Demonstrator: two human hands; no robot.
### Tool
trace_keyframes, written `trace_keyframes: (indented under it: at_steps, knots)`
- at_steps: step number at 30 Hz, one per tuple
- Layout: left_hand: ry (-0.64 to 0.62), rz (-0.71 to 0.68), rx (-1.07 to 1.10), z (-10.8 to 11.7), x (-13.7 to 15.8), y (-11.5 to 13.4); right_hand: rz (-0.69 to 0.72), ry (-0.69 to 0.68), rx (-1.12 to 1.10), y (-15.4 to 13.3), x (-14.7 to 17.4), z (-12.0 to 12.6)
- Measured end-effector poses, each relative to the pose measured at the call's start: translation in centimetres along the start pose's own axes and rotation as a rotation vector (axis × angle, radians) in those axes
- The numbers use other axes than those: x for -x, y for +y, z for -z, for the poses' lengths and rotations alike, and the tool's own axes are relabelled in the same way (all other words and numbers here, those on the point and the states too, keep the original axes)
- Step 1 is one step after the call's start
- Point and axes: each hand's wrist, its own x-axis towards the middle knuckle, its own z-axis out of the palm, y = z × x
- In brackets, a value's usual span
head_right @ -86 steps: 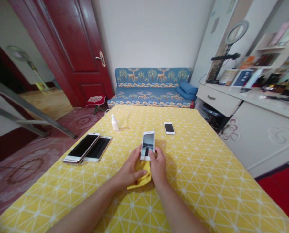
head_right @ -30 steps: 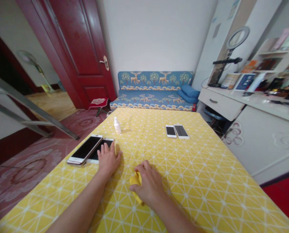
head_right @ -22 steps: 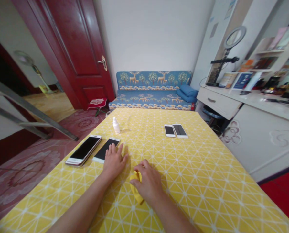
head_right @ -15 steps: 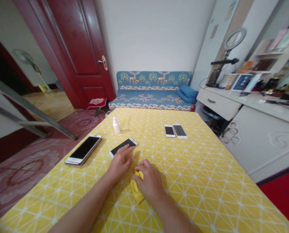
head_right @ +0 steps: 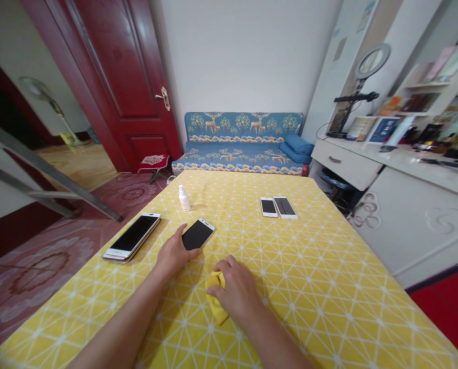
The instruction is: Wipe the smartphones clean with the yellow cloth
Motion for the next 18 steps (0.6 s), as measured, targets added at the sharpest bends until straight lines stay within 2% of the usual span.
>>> trace_keyframes:
  at_steps: [3,5,8,10,12,14,18]
  knots:
    - [0.0,0.088,0.265,-0.2,-0.2,0.0,0.004,0.062,-0.076,0.3,-0.2,-0.6]
    - [-0.005,0.131,0.64,-0.3,-0.1,0.4,-0.039,0.148,-0.163,0.8,-0.5,-0.8]
    - [-0.106,0.223,1.234,-0.4,0.3,1.2,-0.152,0.296,-0.444,1.7,-1.1,-0.5]
    - [-0.183,0.281,1.481,-0.3,0.6,1.7,-0.265,0.369,-0.706,2.4,-1.4,-0.1]
    - [-0.256,0.342,1.641,-0.2,0.9,2.0,-0.374,0.409,-0.964,3.0,-1.7,0.2]
    - [-0.37,0.377,1.762,-0.4,1.0,2.2,-0.417,0.458,-1.159,3.7,-2.0,0.4]
    - [-0.546,0.376,1.857,-1.1,1.5,2.9,-0.388,0.612,-1.275,4.8,-2.3,0.5]
